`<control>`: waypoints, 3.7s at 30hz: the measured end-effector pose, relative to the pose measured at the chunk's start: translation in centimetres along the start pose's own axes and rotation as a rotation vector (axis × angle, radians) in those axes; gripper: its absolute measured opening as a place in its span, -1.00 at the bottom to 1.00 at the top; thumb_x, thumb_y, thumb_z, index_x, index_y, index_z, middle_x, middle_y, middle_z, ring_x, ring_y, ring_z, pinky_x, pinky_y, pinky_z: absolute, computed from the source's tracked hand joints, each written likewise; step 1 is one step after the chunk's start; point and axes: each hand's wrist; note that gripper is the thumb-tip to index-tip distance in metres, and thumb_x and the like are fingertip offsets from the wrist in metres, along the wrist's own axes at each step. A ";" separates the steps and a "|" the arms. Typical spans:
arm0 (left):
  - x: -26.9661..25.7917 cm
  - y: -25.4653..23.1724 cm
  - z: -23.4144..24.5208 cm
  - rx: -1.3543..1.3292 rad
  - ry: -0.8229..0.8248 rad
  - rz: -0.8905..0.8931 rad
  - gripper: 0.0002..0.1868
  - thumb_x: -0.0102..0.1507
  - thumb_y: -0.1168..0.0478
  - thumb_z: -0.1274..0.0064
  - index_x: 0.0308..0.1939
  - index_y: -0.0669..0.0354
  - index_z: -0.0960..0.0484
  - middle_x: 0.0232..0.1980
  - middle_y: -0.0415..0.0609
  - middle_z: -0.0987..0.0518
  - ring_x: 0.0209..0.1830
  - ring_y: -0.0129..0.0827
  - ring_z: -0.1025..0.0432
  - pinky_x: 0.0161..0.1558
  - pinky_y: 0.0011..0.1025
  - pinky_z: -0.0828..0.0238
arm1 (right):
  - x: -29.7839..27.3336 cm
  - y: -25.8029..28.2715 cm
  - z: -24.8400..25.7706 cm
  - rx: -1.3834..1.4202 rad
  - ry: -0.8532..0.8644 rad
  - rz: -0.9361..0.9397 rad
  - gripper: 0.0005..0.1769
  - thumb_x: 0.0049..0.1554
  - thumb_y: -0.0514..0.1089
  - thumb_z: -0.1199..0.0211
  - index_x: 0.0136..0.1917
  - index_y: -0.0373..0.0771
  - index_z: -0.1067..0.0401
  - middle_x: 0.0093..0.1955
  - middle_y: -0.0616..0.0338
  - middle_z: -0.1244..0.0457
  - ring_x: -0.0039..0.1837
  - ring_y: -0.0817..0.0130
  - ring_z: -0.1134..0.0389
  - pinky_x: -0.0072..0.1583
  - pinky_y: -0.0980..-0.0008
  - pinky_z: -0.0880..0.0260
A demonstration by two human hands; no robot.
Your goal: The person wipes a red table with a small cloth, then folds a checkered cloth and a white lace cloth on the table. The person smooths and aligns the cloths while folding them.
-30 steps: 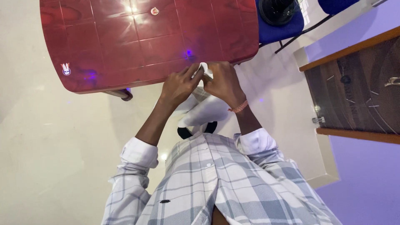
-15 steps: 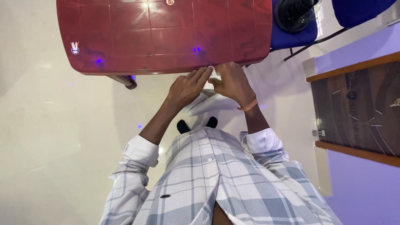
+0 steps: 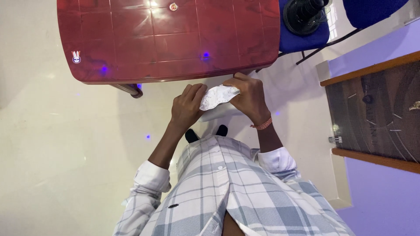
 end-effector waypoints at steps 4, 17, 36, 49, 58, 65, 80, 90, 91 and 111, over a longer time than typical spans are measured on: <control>-0.2 -1.2 0.4 -0.024 0.047 0.114 -0.36 -0.06 0.28 -0.37 0.11 0.21 -0.58 0.00 -0.06 -0.62 -0.09 -0.19 -0.52 -0.24 -0.26 -0.52 | -0.6 0.2 1.0 -0.002 -0.020 0.031 -0.69 -0.11 -0.32 -0.50 -0.04 -0.27 -0.60 -0.17 0.12 -0.36 -0.18 0.16 -0.43 -0.14 0.29 -0.41; 3.5 -4.4 0.8 -0.197 0.017 0.059 -0.28 0.01 0.41 -0.20 0.31 0.17 -0.53 0.12 0.01 -0.64 -0.13 -0.09 -0.60 -0.24 -0.23 -0.54 | 0.2 1.8 4.6 0.046 -0.118 -0.007 -0.63 -0.05 -0.36 -0.51 0.07 -0.32 -0.58 -0.13 0.06 -0.37 -0.14 0.23 -0.46 -0.12 0.34 -0.42; 7.6 -4.1 8.2 -0.093 -0.008 0.019 -0.29 0.08 0.28 -0.33 0.35 0.10 -0.56 0.01 -0.01 -0.68 -0.23 -0.18 -0.60 -0.25 -0.26 -0.51 | 2.2 3.2 4.4 0.021 -0.134 0.053 -0.59 -0.04 -0.27 -0.61 0.08 -0.38 -0.59 -0.14 0.06 -0.38 -0.15 0.30 -0.44 -0.09 0.37 -0.45; 7.5 -3.2 13.7 0.084 -0.095 0.001 -0.37 0.18 0.08 -0.36 0.32 0.09 -0.60 -0.06 -0.07 -0.70 -0.33 -0.25 -0.58 -0.37 -0.26 -0.36 | 4.7 5.2 2.2 0.074 -0.053 0.135 -0.66 -0.03 -0.25 -0.58 0.03 -0.35 -0.61 -0.21 0.10 -0.36 -0.19 0.30 -0.43 -0.16 0.36 -0.39; 6.2 -1.3 16.7 0.116 -0.190 0.057 -0.37 0.20 0.20 -0.37 0.36 0.06 -0.59 -0.03 -0.07 -0.68 -0.27 -0.27 -0.60 -0.31 -0.33 -0.41 | 6.5 5.2 -2.0 0.083 -0.042 0.168 -0.76 -0.04 -0.21 -0.53 -0.08 -0.28 -0.61 -0.25 0.13 -0.38 -0.24 0.24 -0.40 -0.13 0.26 -0.23; 4.8 0.3 19.0 0.164 -0.213 0.074 -0.39 0.19 0.15 -0.41 0.32 0.07 -0.61 -0.07 -0.08 -0.67 -0.35 -0.25 -0.55 -0.31 -0.30 -0.42 | 7.4 5.6 -3.9 0.161 0.052 0.183 -0.68 -0.13 -0.31 -0.37 -0.04 -0.28 -0.63 -0.19 0.11 -0.41 -0.18 0.18 -0.41 -0.01 0.29 -0.30; 4.0 2.0 20.0 0.186 -0.227 0.081 -0.40 0.20 0.30 -0.34 0.34 0.06 -0.61 -0.05 -0.10 -0.65 -0.25 -0.25 -0.58 -0.30 -0.33 -0.43 | 6.4 6.8 -6.0 0.333 0.064 0.096 -0.83 0.05 -0.39 -0.33 -0.04 -0.44 -0.53 -0.20 -0.04 -0.21 -0.22 0.20 -0.26 -0.15 0.28 -0.27; 2.9 1.7 18.9 0.042 -0.190 0.164 -0.33 0.03 0.38 -0.27 0.27 0.16 -0.59 -0.01 -0.05 -0.65 -0.19 -0.17 -0.60 -0.23 -0.30 -0.51 | 6.3 8.6 -3.0 0.214 0.028 0.063 -0.89 0.19 -0.39 -0.33 0.02 -0.41 -0.55 -0.15 -0.01 -0.37 -0.19 0.17 -0.42 -0.14 0.30 -0.32; 2.9 1.5 18.9 0.036 -0.177 0.160 -0.34 0.03 0.39 -0.26 0.26 0.15 -0.60 -0.02 -0.05 -0.65 -0.18 -0.17 -0.61 -0.21 -0.30 -0.53 | 6.2 8.5 -2.6 0.199 0.030 0.053 -0.89 0.18 -0.40 -0.33 0.01 -0.42 -0.56 -0.16 -0.02 -0.38 -0.20 0.16 -0.43 -0.15 0.30 -0.32; 7.7 1.4 8.8 0.434 -0.119 0.368 -0.76 0.04 0.26 -0.29 -0.37 0.18 -0.50 -0.32 0.02 -0.45 -0.37 -0.08 -0.47 -0.43 -0.17 -0.38 | 2.3 9.1 2.2 0.120 -0.151 -0.142 -0.83 0.21 -0.40 -0.35 0.10 -0.40 -0.58 -0.05 -0.05 -0.46 -0.02 0.32 -0.54 -0.01 0.40 -0.48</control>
Point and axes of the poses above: each hand's wrist, its own x-axis towards the middle knuckle, its own z-axis out of the back of the hand, y = z × x
